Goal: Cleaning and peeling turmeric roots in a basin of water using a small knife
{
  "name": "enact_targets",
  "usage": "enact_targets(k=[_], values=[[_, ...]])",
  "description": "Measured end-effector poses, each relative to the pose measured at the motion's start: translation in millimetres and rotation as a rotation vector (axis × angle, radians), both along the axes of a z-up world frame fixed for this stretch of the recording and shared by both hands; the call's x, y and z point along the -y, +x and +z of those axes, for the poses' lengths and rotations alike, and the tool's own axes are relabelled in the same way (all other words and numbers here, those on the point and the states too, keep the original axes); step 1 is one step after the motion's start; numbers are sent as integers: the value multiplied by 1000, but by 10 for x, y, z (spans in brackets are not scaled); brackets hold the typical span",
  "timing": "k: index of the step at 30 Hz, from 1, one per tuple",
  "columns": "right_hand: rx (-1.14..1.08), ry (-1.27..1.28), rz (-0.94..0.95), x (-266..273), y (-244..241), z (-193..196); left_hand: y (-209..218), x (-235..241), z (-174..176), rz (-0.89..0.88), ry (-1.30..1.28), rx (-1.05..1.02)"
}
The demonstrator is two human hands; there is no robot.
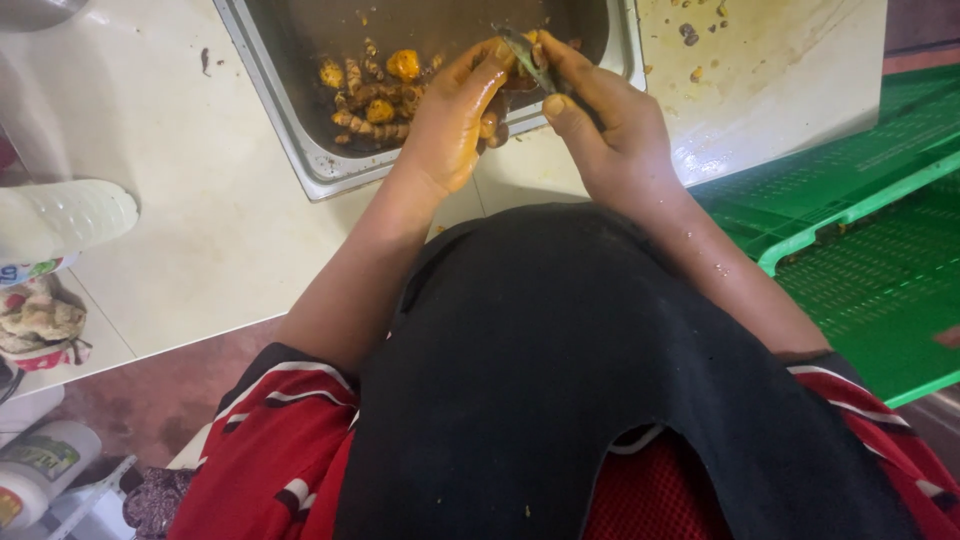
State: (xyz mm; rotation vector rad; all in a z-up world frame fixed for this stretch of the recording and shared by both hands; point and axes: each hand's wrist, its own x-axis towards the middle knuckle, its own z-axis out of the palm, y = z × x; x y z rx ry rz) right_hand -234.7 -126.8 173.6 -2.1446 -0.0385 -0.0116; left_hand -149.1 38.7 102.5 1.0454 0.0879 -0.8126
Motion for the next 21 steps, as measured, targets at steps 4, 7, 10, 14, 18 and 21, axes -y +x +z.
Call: enact_targets(k=[4, 7, 10, 14, 18, 21], values=[[-119, 141, -54, 3, 5, -28, -14, -10, -5, -6, 9, 32], [-334, 354, -134, -42, 32, 102, -12, -45, -149, -28, -26, 118], [-334, 394, -319, 119, 97, -189, 8, -61, -165, -12, -95, 31], [-332, 270, -420, 602, 147, -464, 32, -110, -64, 13, -69, -82], [-346, 266, -626, 856, 168, -601, 52, -139, -143, 20, -123, -63], [-369, 244, -679, 907, 100, -689, 58, -148, -218, 10, -144, -18]])
